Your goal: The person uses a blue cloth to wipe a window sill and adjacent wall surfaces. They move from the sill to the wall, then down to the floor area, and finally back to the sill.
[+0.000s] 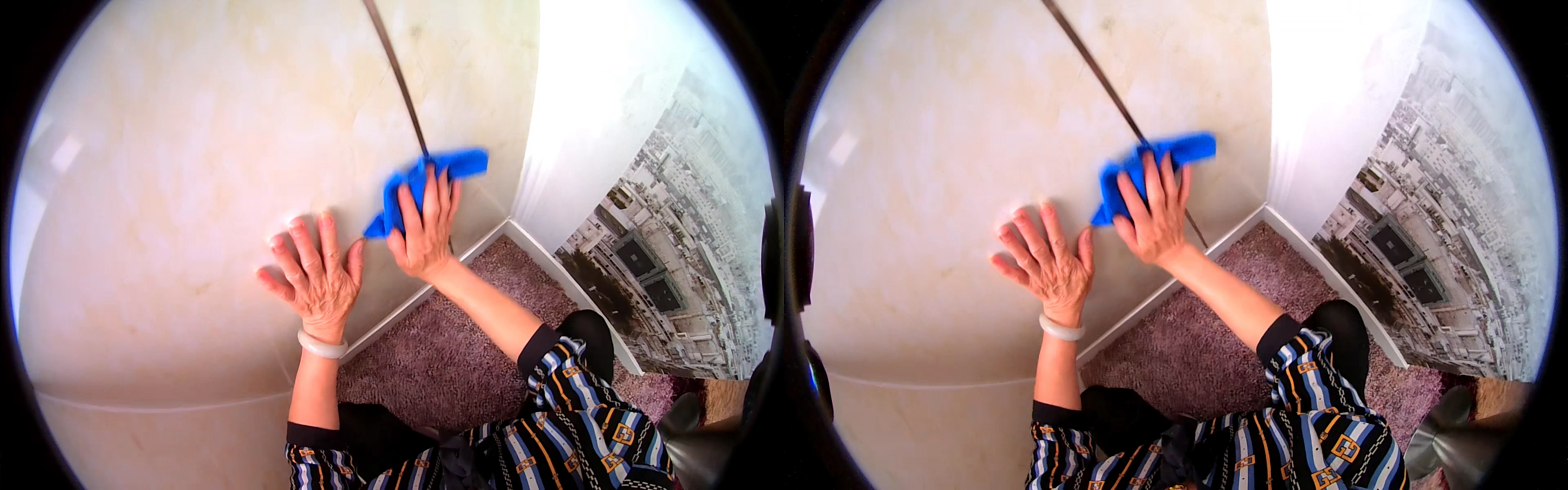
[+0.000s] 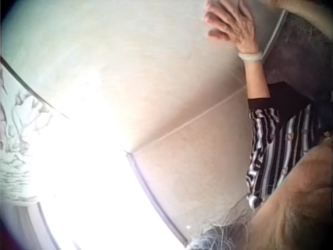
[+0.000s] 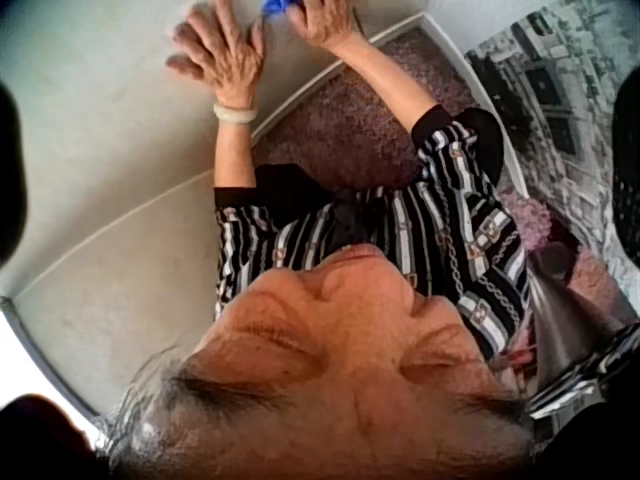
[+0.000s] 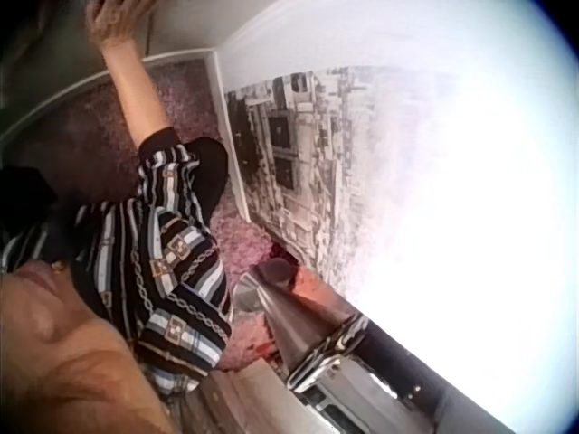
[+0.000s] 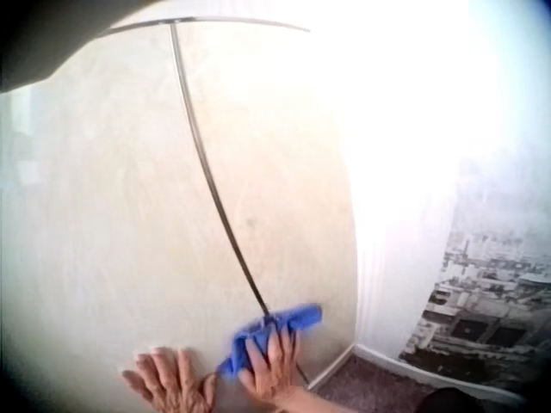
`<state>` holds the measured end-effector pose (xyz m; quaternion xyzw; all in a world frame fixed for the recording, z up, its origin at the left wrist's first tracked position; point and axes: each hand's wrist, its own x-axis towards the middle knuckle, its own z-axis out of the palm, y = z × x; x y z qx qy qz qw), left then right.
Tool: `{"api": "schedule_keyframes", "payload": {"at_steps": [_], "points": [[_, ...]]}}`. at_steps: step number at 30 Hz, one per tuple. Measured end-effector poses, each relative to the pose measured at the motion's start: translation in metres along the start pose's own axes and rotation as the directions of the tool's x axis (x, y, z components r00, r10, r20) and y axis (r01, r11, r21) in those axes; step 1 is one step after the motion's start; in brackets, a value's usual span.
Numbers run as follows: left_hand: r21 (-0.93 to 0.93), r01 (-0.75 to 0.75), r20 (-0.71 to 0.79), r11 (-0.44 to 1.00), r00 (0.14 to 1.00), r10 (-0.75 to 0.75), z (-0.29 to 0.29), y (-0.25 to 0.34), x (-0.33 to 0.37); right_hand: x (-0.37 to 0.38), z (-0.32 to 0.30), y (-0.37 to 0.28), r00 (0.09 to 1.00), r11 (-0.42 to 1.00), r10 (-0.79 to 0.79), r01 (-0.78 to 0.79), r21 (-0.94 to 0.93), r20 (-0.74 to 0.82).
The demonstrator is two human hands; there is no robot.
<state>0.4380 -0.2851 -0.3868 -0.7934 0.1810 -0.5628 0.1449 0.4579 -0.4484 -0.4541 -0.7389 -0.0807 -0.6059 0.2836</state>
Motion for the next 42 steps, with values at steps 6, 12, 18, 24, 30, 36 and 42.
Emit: {"api": "schedule_keyframes", "payload": {"at_steps": [6,12,18,24,30,36,42], "points": [[0.034,-0.056,0.004,0.998,0.998,0.056,-0.003,-0.007,0.000,0.116,-0.006,-0.010,0.988,1.000,-0.012,0.012,-0.001,-0.153],[0.002,-0.059,-0.037,0.998,0.998,0.059,-0.001,-0.001,0.004,-0.027,0.007,0.001,0.968,0.971,0.240,-0.238,0.034,-0.070],[-0.005,-0.019,-0.017,1.000,1.000,0.019,0.002,-0.002,-0.003,-0.051,-0.002,0.007,0.989,0.987,0.141,-0.137,-0.084,0.037],[-0.025,-0.015,0.001,1.000,1.000,0.015,-0.004,-0.004,-0.002,0.125,-0.010,-0.022,0.971,0.976,-0.217,0.218,-0.001,-0.102],[-0.233,-0.120,-0.124,0.965,0.988,0.093,-0.012,-0.018,-0.006,0.054,0.000,-0.024,0.969,0.968,-0.247,0.246,-0.040,-0.016],[-0.257,0.138,0.045,0.956,0.990,-0.130,-0.013,0.019,-0.062,-0.058,-0.018,0.017,0.885,0.899,-0.355,0.412,-0.151,0.300],[-0.147,0.261,0.091,0.954,0.964,-0.250,-0.023,0.006,-0.106,0.080,-0.015,-0.039,0.897,0.893,-0.441,0.441,-0.087,0.025]]}}
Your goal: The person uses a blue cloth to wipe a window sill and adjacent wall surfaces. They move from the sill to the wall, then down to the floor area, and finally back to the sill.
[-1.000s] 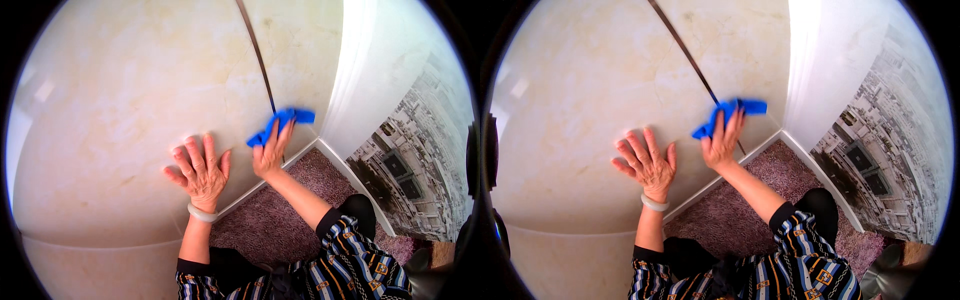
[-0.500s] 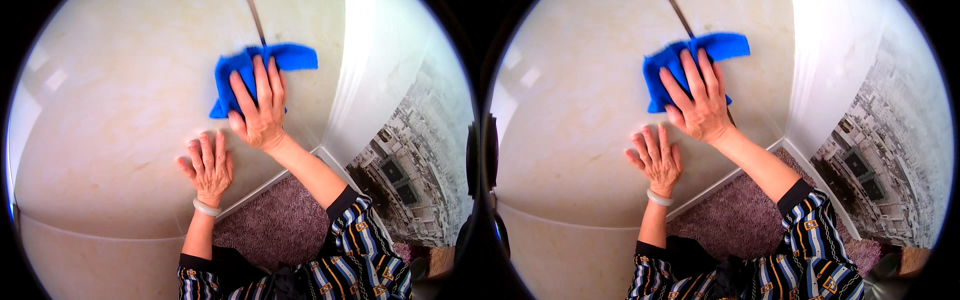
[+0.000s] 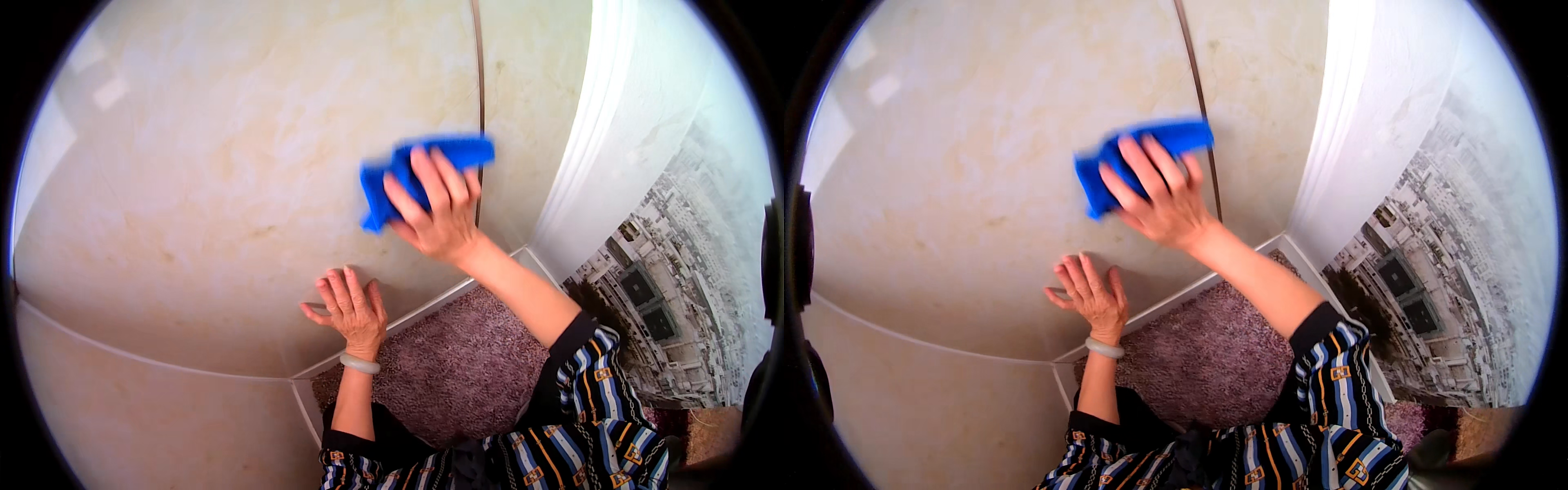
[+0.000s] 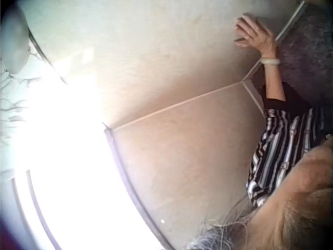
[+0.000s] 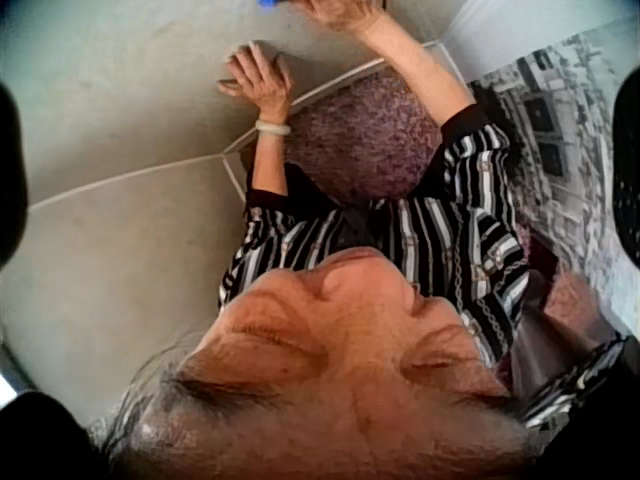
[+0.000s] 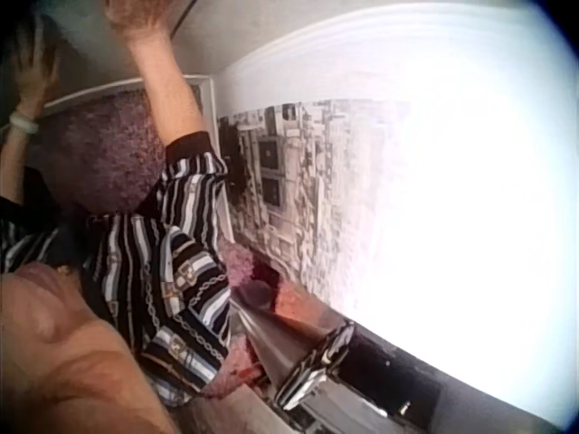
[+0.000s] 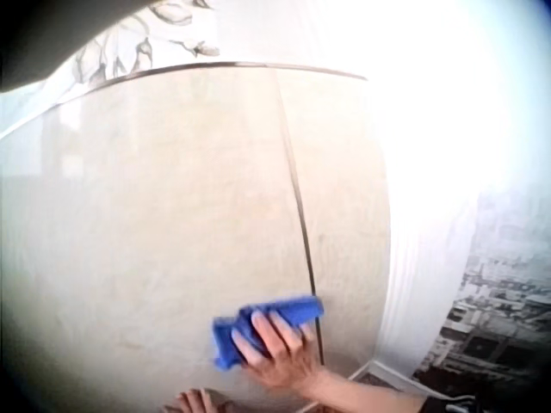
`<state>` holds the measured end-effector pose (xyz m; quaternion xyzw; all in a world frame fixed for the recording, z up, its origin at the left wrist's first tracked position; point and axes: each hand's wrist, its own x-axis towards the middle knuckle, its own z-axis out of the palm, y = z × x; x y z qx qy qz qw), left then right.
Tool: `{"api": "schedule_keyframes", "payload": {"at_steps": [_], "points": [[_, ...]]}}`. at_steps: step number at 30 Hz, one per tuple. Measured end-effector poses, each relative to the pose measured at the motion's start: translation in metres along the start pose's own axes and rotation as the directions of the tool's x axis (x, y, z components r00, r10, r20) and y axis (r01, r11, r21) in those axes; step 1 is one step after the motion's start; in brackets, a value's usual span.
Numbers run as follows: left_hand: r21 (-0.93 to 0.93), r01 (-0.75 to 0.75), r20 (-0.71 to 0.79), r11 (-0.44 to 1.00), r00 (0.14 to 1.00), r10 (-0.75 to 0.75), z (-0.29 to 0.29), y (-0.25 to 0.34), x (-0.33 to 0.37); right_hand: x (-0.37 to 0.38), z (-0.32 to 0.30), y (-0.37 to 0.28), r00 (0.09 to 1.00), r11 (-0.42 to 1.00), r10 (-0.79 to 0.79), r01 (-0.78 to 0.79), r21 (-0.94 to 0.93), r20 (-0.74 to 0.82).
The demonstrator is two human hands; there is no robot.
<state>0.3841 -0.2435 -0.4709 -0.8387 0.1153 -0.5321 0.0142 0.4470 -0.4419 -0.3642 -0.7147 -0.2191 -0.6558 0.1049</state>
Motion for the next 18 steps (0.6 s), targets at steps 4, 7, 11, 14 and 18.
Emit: {"api": "schedule_keyframes", "payload": {"at_steps": [4,7,11,14,18], "points": [[0.028,0.095,-0.035,0.995,0.995,-0.095,-0.010,-0.025,-0.001,0.086,0.031,-0.025,0.965,0.987,0.036,0.006,0.159,-0.260],[-0.033,0.069,-0.054,0.997,0.996,-0.070,0.001,-0.010,-0.003,0.065,0.015,-0.032,0.993,0.985,-0.026,0.045,0.168,-0.112],[-0.050,0.018,-0.045,0.999,0.999,-0.020,0.001,-0.023,-0.015,-0.060,0.035,-0.066,0.961,0.951,-0.264,0.246,0.187,0.083],[-0.047,0.009,-0.013,0.999,1.000,-0.010,0.003,-0.013,-0.018,-0.134,0.021,-0.046,0.902,0.925,-0.365,0.322,0.204,0.231],[-0.034,0.002,-0.033,0.999,0.999,-0.004,0.001,-0.020,-0.019,-0.084,0.008,-0.022,0.895,0.912,-0.354,0.267,0.311,0.271]]}}
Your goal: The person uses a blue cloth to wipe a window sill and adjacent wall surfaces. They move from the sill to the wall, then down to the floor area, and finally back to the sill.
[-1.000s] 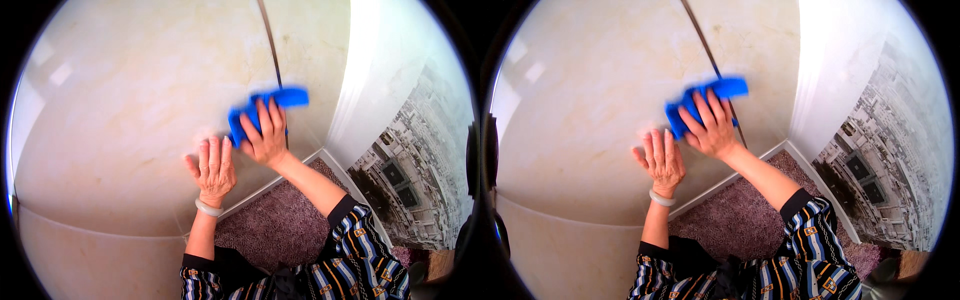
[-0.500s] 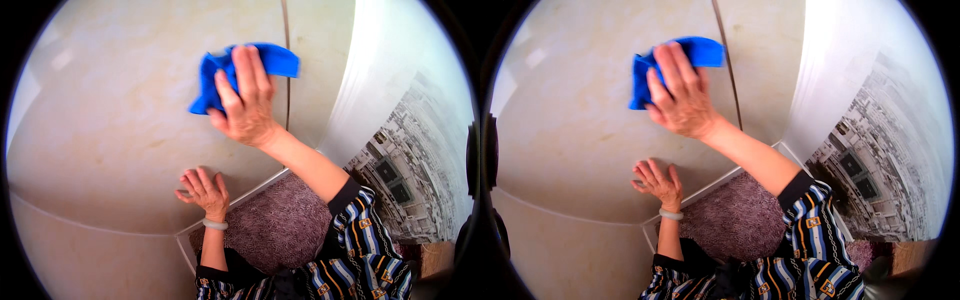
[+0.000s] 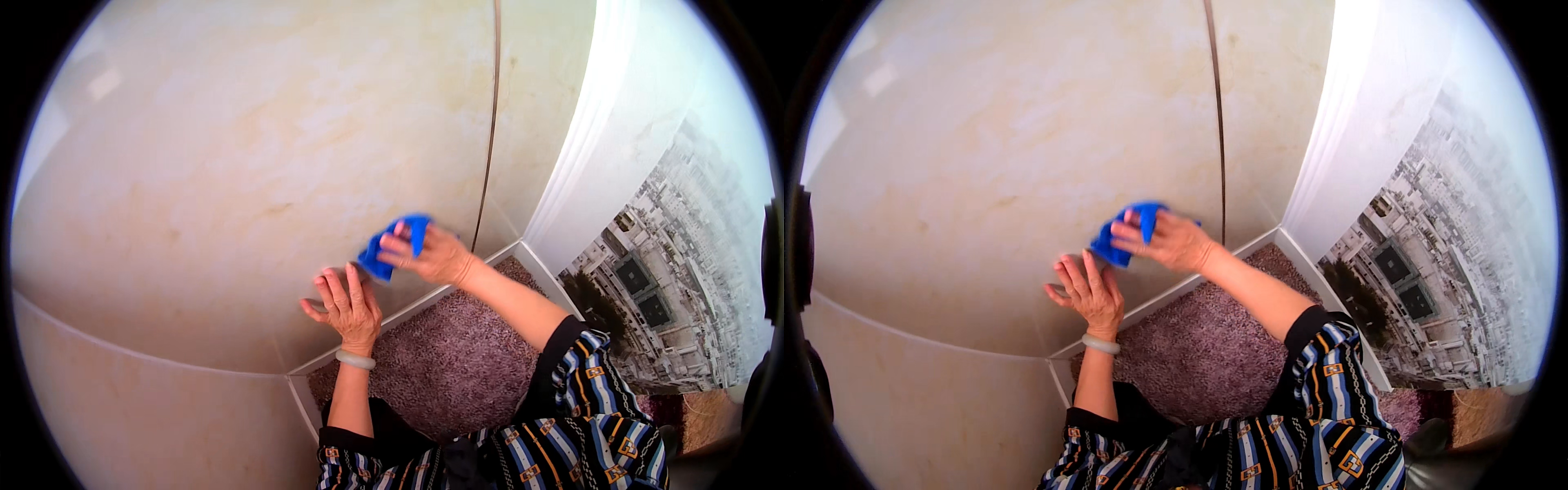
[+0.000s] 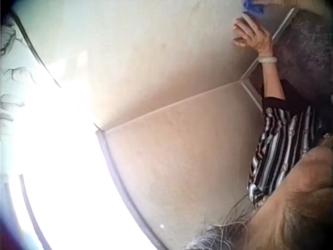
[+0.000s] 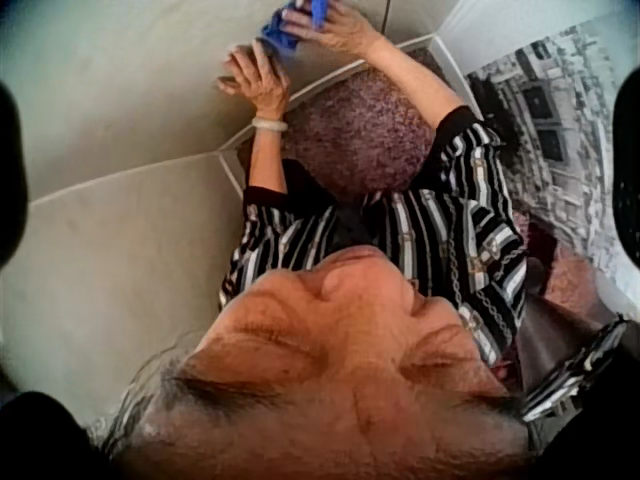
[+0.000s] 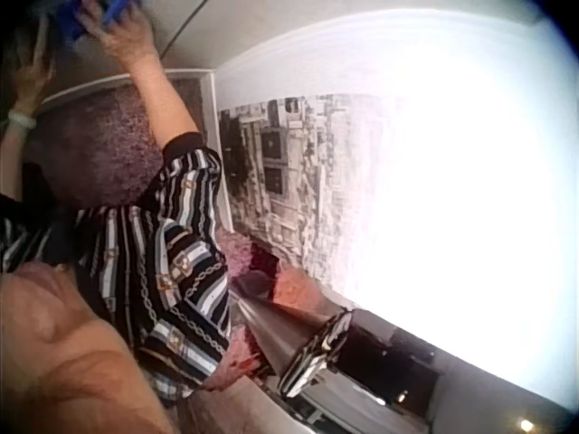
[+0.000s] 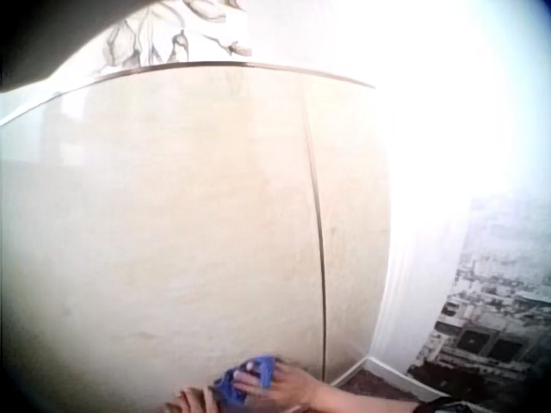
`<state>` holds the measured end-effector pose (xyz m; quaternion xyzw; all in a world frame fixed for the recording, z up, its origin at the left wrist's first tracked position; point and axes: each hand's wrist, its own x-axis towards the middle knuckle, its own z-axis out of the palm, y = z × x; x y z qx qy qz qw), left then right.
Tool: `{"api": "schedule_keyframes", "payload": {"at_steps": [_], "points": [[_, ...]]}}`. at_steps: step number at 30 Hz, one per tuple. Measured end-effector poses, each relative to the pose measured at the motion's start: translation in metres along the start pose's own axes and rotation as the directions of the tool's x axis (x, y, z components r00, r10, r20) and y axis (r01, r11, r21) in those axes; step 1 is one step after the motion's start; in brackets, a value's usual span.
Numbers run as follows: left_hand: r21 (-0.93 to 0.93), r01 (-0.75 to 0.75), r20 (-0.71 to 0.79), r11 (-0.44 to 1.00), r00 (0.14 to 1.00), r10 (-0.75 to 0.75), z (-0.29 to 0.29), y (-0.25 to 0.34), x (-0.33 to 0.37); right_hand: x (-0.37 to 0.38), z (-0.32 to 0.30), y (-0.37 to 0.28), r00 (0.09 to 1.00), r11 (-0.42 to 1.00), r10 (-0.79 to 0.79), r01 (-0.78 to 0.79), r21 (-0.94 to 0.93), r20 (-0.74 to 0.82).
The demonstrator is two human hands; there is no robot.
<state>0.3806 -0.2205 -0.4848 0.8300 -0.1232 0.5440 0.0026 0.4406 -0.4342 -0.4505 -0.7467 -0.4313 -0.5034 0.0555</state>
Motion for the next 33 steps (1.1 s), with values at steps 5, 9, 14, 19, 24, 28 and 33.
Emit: {"api": "schedule_keyframes", "payload": {"at_steps": [5,9,14,19,24,28,33], "points": [[0.032,0.019,-0.044,0.999,0.999,-0.017,-0.017,-0.014,0.005,0.114,-0.052,0.071,0.835,0.938,0.248,-0.333,-0.092,-0.491],[-0.030,0.088,-0.050,0.996,0.995,-0.090,-0.012,0.006,0.007,0.140,-0.083,0.106,0.696,0.853,0.319,-0.507,-0.126,-0.643],[0.021,0.129,-0.028,0.991,0.991,-0.128,-0.019,-0.013,0.005,0.095,-0.013,0.017,0.836,0.904,0.334,-0.415,-0.104,-0.436],[0.002,0.142,0.049,0.990,0.989,-0.142,-0.014,-0.003,-0.002,-0.024,0.029,-0.026,0.988,0.966,-0.084,0.112,-0.234,0.126],[0.011,0.132,-0.035,0.991,0.991,-0.132,-0.012,-0.009,0.000,0.032,-0.002,0.005,0.999,0.991,-0.032,0.030,-0.132,-0.011],[0.052,0.153,-0.090,0.987,0.985,-0.148,-0.017,-0.025,0.002,0.194,-0.057,0.035,0.820,0.936,0.297,-0.351,-0.021,-0.489],[0.101,0.219,-0.070,0.970,0.975,-0.213,-0.024,-0.043,-0.002,0.237,-0.048,0.008,0.888,0.981,0.188,-0.187,0.044,-0.421]]}}
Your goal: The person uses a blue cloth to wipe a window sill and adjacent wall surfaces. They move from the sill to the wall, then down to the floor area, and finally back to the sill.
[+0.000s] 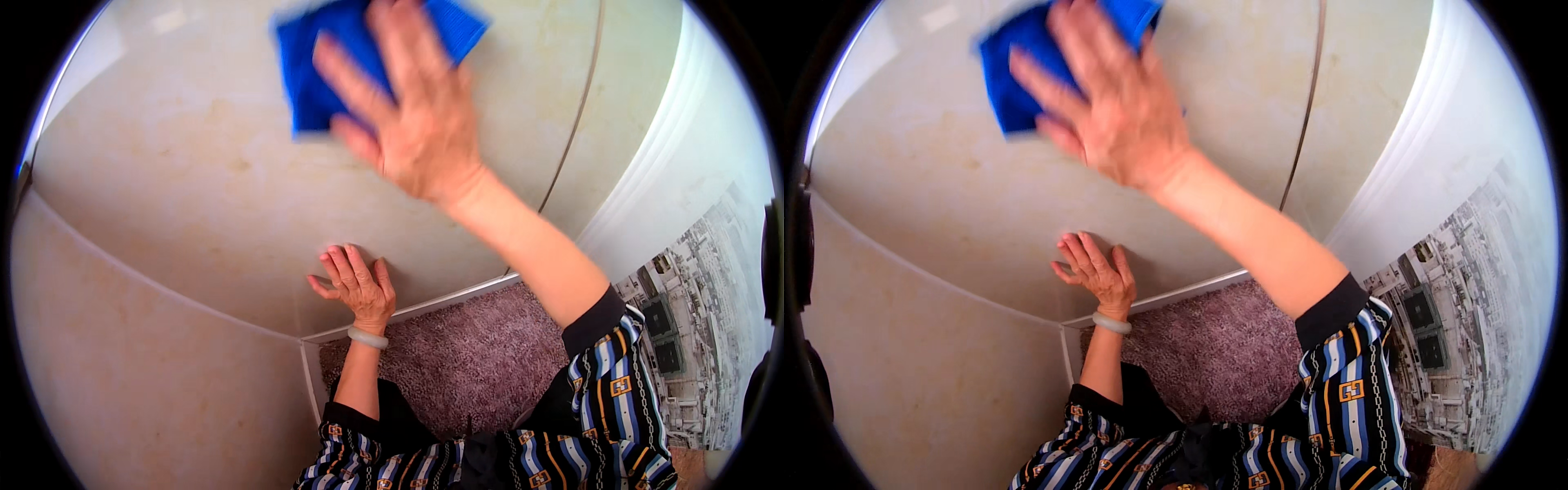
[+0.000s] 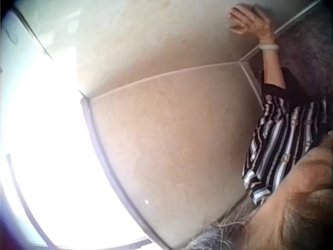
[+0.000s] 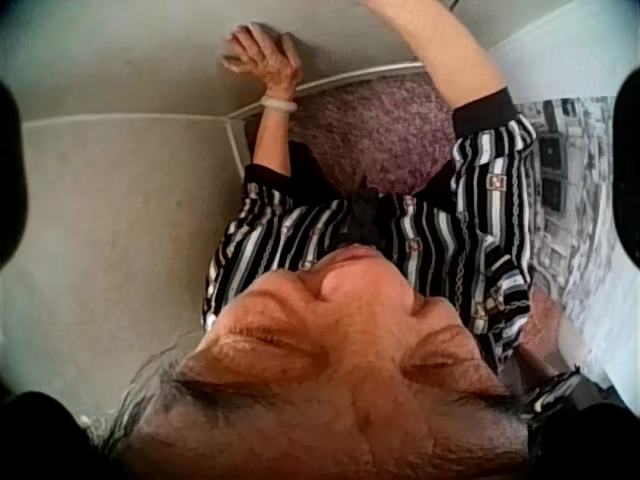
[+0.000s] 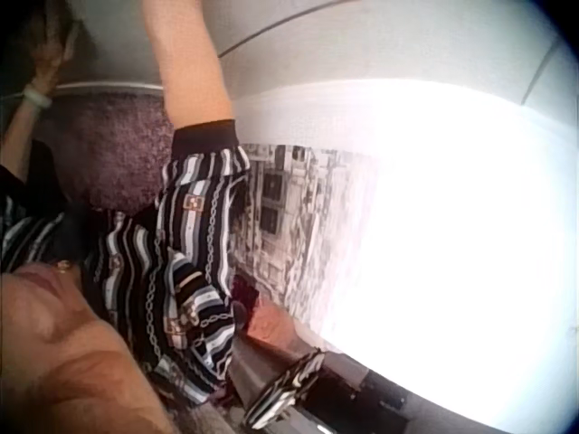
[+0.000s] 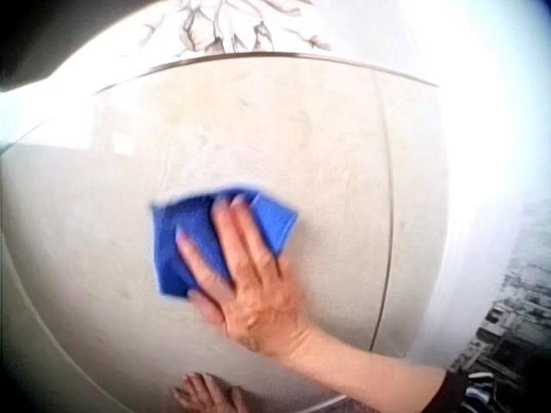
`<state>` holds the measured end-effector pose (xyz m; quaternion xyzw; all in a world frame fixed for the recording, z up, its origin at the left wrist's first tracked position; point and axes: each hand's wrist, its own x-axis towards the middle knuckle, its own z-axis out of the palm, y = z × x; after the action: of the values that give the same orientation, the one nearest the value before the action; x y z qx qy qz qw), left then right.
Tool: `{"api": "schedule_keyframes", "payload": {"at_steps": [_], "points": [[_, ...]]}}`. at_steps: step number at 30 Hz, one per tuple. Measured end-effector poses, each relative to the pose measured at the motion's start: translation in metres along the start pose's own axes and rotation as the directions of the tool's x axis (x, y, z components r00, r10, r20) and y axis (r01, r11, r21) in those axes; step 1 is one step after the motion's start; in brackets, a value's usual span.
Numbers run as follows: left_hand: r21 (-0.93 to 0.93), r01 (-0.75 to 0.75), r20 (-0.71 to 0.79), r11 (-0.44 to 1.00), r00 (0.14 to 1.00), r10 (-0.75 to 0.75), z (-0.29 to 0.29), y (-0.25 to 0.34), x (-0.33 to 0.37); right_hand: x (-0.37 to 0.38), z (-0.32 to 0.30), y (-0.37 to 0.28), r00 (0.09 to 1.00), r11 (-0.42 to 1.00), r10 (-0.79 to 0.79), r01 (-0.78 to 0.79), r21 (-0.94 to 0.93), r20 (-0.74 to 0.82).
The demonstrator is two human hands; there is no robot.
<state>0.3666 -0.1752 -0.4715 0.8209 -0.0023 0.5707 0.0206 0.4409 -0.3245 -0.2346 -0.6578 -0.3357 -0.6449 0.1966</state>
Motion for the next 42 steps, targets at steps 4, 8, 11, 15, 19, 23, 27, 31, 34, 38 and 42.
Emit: {"api": "schedule_keyframes", "payload": {"at_steps": [4,8,11,15,19,23,27,31,34,38,42], "points": [[-0.055,0.005,0.012,0.998,1.000,-0.004,0.005,0.008,-0.004,-0.149,-0.005,-0.006,0.847,0.916,-0.379,0.401,0.019,0.373],[-0.061,-0.044,0.030,0.997,0.998,0.046,0.002,0.011,-0.004,-0.249,-0.063,0.054,0.586,0.800,-0.492,0.597,0.068,0.644],[-0.044,-0.086,0.017,0.995,0.996,0.086,0.003,0.011,-0.005,-0.205,-0.075,0.081,0.797,0.898,-0.322,0.429,-0.102,0.511],[-0.015,-0.084,0.014,0.996,0.996,0.084,-0.001,-0.005,-0.006,-0.051,-0.034,0.080,0.996,0.949,-0.031,0.005,-0.315,-0.079],[-0.118,-0.067,-0.002,0.991,0.998,0.068,0.022,0.041,-0.009,-0.013,-0.031,0.049,1.000,0.961,-0.006,0.005,-0.276,-0.001],[-0.006,-0.099,0.020,0.995,0.995,0.099,-0.004,-0.006,-0.004,-0.080,0.012,-0.022,0.948,0.975,-0.219,0.219,0.027,0.229],[-0.052,-0.055,0.022,0.997,0.998,0.056,0.007,0.009,-0.008,-0.238,-0.047,0.039,0.552,0.774,-0.537,0.622,0.114,0.638],[-0.050,-0.062,0.010,0.997,0.998,0.063,0.002,0.001,-0.004,-0.258,-0.106,0.111,0.596,0.876,-0.277,0.479,-0.057,0.754],[-0.026,-0.114,-0.004,0.993,0.993,0.114,0.002,-0.003,-0.005,-0.154,-0.093,0.116,0.954,0.945,0.084,0.016,-0.328,0.289],[-0.041,-0.093,-0.009,0.995,0.996,0.093,0.004,0.005,-0.005,-0.032,-0.039,0.091,0.982,0.965,0.028,-0.075,-0.252,-0.185],[-0.028,-0.087,0.007,0.996,0.996,0.088,-0.003,0.000,-0.001,-0.051,-0.006,0.008,0.986,0.995,-0.046,0.058,-0.076,0.161]]}}
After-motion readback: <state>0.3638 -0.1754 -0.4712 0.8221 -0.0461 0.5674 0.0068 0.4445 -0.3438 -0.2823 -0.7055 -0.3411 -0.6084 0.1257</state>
